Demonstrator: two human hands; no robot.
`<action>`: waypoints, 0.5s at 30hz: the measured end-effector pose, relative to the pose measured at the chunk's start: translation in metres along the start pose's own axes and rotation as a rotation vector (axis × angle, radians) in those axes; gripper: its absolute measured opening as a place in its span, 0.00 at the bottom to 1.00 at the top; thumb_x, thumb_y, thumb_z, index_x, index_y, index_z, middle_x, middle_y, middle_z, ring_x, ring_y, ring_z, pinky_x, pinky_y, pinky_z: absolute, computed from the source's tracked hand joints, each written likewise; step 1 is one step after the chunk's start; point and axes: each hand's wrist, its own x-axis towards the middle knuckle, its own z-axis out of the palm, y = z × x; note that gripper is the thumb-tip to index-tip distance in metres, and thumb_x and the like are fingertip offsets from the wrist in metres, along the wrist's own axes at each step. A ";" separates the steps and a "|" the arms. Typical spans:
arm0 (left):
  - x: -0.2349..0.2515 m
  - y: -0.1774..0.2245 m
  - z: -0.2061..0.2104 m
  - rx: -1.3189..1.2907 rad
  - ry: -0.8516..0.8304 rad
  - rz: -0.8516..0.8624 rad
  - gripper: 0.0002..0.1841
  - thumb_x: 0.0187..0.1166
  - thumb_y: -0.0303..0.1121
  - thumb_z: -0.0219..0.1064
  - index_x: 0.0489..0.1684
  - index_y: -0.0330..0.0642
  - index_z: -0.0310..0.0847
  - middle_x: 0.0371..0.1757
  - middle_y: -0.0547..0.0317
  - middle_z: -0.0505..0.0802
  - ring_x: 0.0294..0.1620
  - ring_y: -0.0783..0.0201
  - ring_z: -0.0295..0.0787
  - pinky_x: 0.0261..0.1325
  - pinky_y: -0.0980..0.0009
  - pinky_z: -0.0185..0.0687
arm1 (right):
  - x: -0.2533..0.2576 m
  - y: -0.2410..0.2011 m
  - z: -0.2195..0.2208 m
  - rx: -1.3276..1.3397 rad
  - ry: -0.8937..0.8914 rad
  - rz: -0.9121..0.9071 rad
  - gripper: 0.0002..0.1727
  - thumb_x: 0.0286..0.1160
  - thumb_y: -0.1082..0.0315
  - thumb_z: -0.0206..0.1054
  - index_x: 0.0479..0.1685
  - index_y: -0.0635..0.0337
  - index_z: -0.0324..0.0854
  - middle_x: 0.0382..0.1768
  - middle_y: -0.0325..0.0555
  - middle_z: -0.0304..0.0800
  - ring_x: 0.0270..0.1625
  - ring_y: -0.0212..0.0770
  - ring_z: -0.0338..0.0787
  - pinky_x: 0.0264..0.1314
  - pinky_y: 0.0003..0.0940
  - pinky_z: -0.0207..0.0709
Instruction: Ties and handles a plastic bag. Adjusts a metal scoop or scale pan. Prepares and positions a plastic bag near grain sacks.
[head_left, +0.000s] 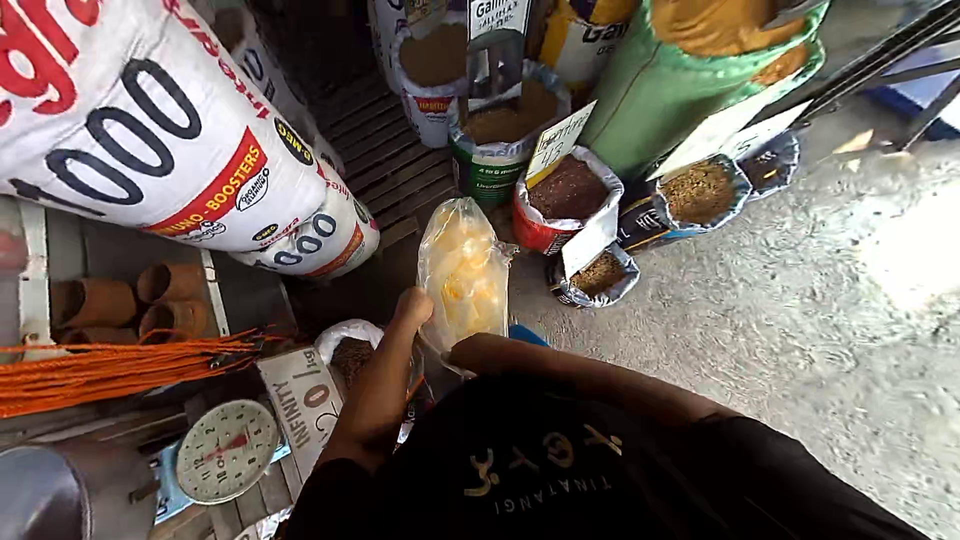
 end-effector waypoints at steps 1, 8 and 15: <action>0.005 0.009 -0.004 0.014 -0.047 0.001 0.21 0.93 0.40 0.53 0.70 0.33 0.79 0.47 0.44 0.92 0.43 0.55 0.90 0.51 0.57 0.86 | -0.007 0.010 -0.015 0.070 0.161 0.135 0.33 0.95 0.47 0.44 0.73 0.70 0.75 0.63 0.73 0.84 0.69 0.70 0.84 0.73 0.68 0.73; -0.004 0.047 -0.053 -0.174 0.182 -0.018 0.19 0.95 0.39 0.50 0.57 0.33 0.84 0.31 0.53 0.84 0.28 0.61 0.78 0.39 0.61 0.79 | 0.038 0.172 -0.130 0.291 0.472 0.707 0.59 0.64 0.61 0.78 0.92 0.70 0.39 0.80 0.82 0.61 0.75 0.75 0.77 0.70 0.70 0.75; 0.007 0.126 -0.120 -0.509 0.493 0.075 0.17 0.93 0.34 0.52 0.47 0.29 0.85 0.19 0.63 0.76 0.16 0.71 0.69 0.23 0.73 0.70 | 0.076 0.169 -0.259 0.636 0.576 0.385 0.19 0.90 0.67 0.54 0.67 0.73 0.76 0.61 0.71 0.84 0.65 0.64 0.85 0.69 0.64 0.76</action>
